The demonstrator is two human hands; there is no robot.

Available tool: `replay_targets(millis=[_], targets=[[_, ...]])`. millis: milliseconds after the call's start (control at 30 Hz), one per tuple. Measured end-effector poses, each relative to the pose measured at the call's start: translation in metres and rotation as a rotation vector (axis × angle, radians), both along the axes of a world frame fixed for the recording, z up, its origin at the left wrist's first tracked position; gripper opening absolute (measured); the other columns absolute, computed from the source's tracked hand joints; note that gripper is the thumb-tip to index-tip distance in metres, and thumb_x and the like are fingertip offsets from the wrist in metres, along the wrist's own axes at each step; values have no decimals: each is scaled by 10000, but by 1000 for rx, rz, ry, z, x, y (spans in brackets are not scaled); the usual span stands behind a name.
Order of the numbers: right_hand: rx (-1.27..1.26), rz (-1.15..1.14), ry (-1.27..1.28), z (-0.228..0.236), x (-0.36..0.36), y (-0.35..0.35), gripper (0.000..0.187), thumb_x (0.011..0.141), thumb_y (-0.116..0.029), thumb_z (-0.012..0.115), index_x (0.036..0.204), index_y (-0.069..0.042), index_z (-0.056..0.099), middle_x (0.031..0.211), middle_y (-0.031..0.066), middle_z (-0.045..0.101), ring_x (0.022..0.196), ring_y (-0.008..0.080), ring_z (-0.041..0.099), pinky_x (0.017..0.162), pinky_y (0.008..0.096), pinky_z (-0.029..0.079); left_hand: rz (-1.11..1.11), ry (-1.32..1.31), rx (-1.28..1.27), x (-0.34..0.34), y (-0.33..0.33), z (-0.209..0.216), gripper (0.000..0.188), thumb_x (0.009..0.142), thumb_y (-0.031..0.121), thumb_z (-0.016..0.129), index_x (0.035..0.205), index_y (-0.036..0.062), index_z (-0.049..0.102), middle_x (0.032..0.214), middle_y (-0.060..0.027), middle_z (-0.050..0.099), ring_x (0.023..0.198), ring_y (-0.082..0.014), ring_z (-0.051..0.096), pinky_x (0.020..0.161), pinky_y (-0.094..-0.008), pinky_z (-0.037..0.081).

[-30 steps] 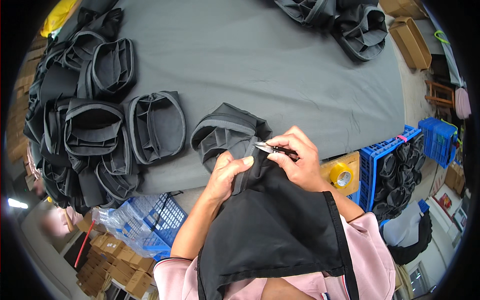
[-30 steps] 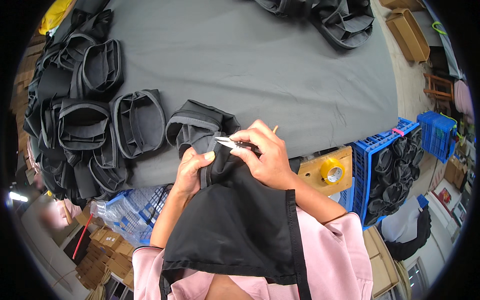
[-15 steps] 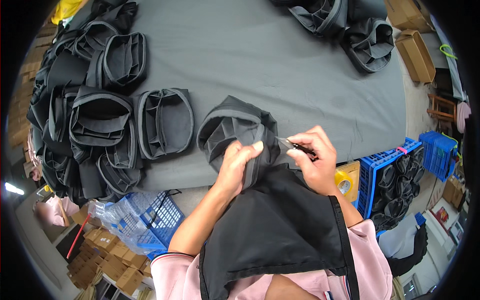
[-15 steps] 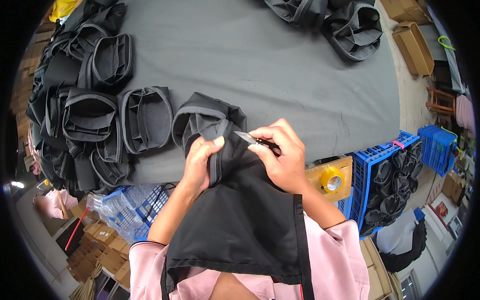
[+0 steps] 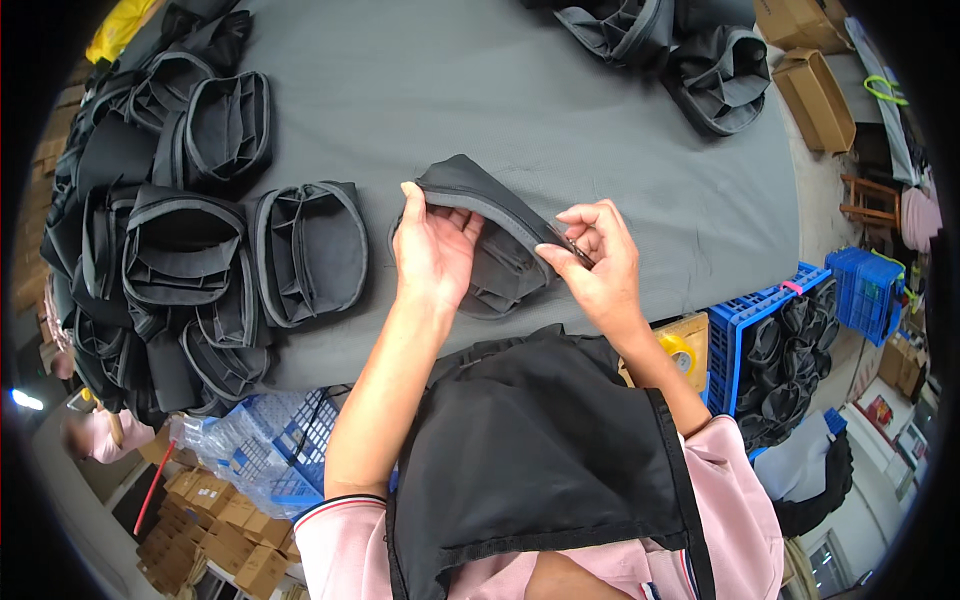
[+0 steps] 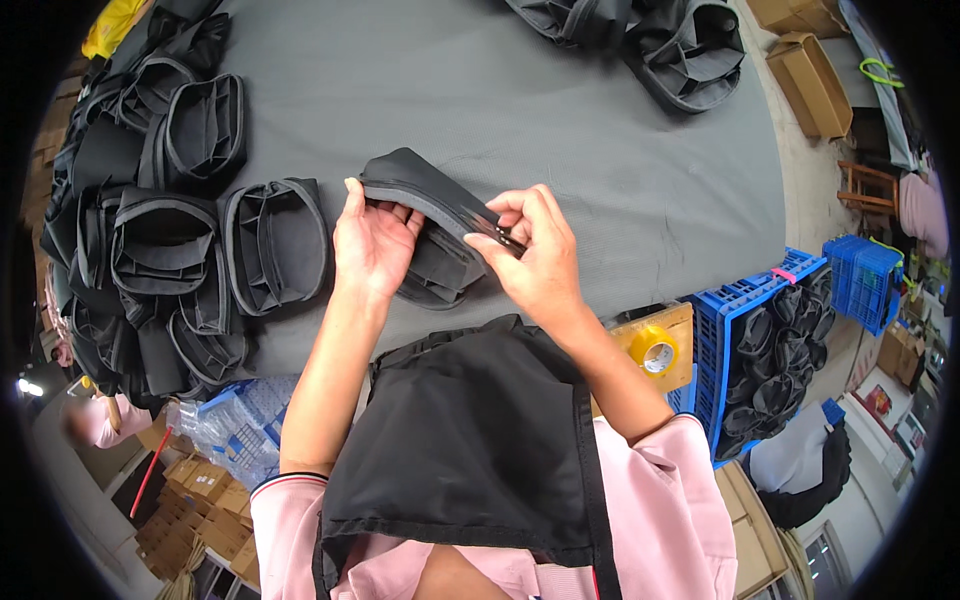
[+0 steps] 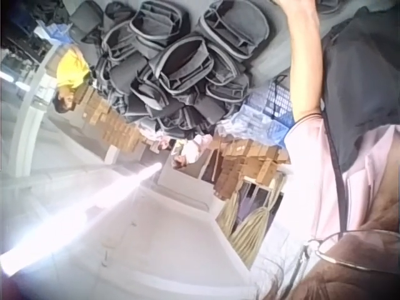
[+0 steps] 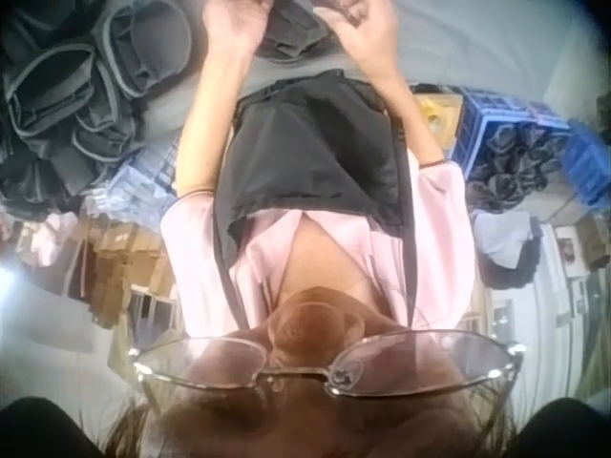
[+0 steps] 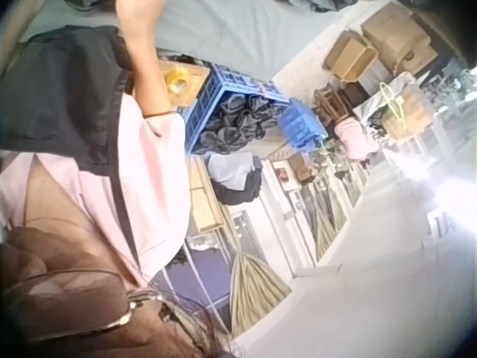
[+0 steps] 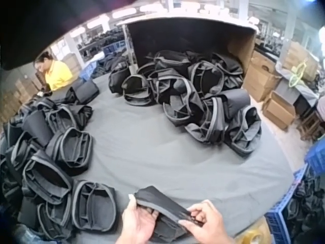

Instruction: The recorder uses small scissors to trim threads and inspect black fabric sleeves or covers at a manufacturing station.

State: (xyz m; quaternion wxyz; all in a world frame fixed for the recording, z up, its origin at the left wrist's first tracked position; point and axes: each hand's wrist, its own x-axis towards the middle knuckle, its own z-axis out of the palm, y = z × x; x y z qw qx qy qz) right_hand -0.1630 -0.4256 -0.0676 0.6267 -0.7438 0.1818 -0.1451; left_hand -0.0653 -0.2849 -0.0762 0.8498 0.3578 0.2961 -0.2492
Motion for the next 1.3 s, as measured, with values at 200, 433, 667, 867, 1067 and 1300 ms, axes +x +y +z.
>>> replay_targets(millis=[200, 433, 667, 867, 1067, 1300], targets=[[-120, 46, 67, 4, -23, 7, 409, 598, -55, 792, 900, -26, 519, 821, 58, 476, 617, 155, 494, 556, 269, 433, -113, -133, -74, -11, -6, 4, 543, 916, 503, 391, 1147, 14, 433, 1161, -104, 460, 1152, -239, 403, 1006, -409, 307], [-339, -79, 31, -18, -4, 0, 342, 629, -35, 753, 892, -16, 534, 802, 81, 512, 663, 196, 561, 602, 303, 458, -624, -242, 171, -19, -7, -2, 290, 847, 80, 566, 1102, -34, 491, 1084, -109, 542, 1022, -184, 508, 951, -320, 366], [22, -90, 101, -24, 5, -8, 123, 743, -19, 671, 854, 20, 634, 759, 66, 618, 665, 116, 569, 600, 266, 457, -923, -298, 345, -7, -12, 11, 318, 851, 158, 608, 1093, -46, 576, 1024, -124, 620, 936, -170, 568, 858, -287, 431], [558, -12, 201, -23, 23, -7, 142, 800, -80, 641, 916, 1, 657, 696, -7, 590, 559, 10, 433, 459, 153, 290, -980, -287, 481, 5, -12, 4, 345, 845, 239, 639, 1030, -48, 593, 948, -86, 618, 864, -141, 588, 787, -283, 498], [532, -98, 273, -28, 14, 0, 180, 799, -66, 638, 964, 6, 634, 787, 9, 602, 597, 28, 466, 523, 160, 357, -861, -244, 390, 5, -9, -5, 352, 852, 240, 627, 1019, -67, 584, 950, -114, 617, 857, -167, 601, 798, -300, 506], [14, -105, 79, -41, 11, 17, 373, 683, 62, 613, 1048, -12, 591, 940, 77, 612, 880, 167, 601, 787, 279, 474, -791, -223, 314, 6, -8, -4, 405, 855, 276, 619, 1025, -88, 572, 931, -152, 623, 852, -200, 618, 809, -306, 511]])
